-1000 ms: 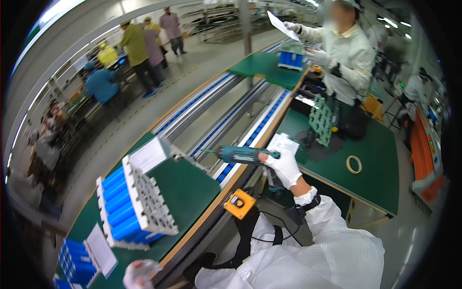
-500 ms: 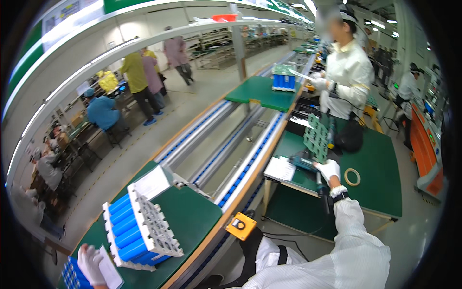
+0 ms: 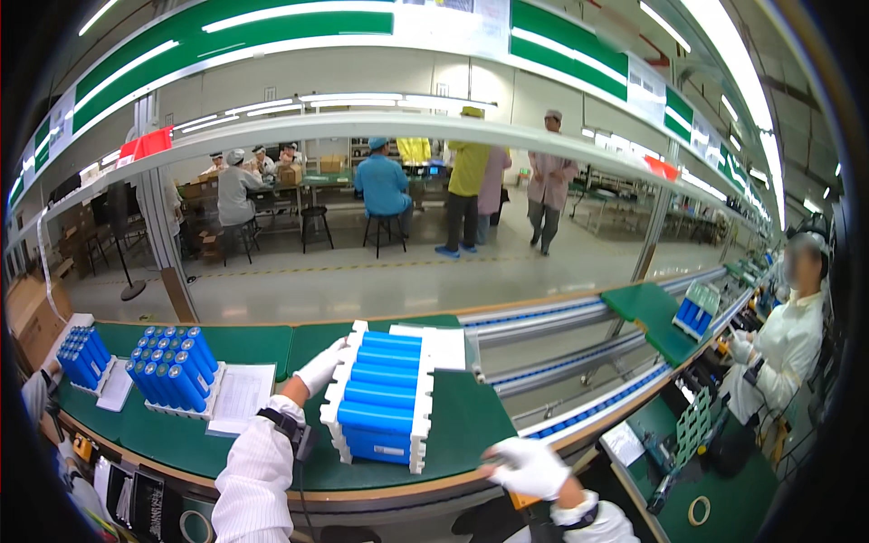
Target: Assembling lithium-ion battery cells into plastic frames and using tools to secure or mark them.
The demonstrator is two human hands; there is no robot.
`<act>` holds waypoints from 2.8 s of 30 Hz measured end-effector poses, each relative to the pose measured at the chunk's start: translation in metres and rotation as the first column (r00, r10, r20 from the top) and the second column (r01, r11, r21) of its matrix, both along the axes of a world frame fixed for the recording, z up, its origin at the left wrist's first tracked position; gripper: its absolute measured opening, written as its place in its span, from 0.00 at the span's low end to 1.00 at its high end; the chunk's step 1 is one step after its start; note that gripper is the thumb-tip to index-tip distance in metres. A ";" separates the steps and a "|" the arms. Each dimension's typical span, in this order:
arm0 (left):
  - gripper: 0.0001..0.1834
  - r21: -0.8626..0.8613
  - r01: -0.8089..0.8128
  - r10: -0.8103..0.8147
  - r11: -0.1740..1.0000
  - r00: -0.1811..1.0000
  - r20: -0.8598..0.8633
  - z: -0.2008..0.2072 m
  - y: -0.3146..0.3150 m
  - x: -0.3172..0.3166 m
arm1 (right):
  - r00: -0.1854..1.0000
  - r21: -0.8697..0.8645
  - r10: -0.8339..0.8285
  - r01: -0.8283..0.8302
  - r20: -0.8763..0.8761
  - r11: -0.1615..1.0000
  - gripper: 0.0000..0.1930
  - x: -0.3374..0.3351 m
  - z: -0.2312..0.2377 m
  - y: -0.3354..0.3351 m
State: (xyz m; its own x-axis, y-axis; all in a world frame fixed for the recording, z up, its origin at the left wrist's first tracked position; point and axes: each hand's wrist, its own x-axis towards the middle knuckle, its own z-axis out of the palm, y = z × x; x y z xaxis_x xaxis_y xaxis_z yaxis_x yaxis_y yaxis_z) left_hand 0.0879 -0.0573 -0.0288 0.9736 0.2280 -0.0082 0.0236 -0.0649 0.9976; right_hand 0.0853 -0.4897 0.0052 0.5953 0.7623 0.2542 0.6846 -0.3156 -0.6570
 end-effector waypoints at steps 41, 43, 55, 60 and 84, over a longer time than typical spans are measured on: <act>0.14 0.480 -0.688 0.591 0.545 0.721 0.362 -0.060 -0.072 -0.165 | 0.971 0.329 0.176 -0.114 -0.164 0.937 0.15 0.080 -0.054 0.099; 0.13 0.504 -0.701 0.611 0.504 0.702 0.365 -0.064 -0.069 -0.164 | 0.970 0.259 0.125 -0.178 0.211 0.949 0.10 0.072 -0.057 0.106; 0.15 0.448 -0.721 0.580 0.528 0.692 0.430 -0.088 -0.050 -0.153 | 0.978 0.219 0.069 -0.113 0.197 0.969 0.10 0.055 -0.071 0.120; 0.16 0.457 -0.696 0.572 0.554 0.717 0.399 -0.061 -0.033 -0.129 | 0.988 0.211 -0.060 0.029 0.139 0.977 0.13 0.072 -0.054 0.137; 0.29 0.798 -0.326 0.388 0.507 0.913 0.126 -0.036 0.124 0.034 | 0.989 -0.002 -0.081 0.082 0.125 0.997 0.23 0.255 -0.049 0.283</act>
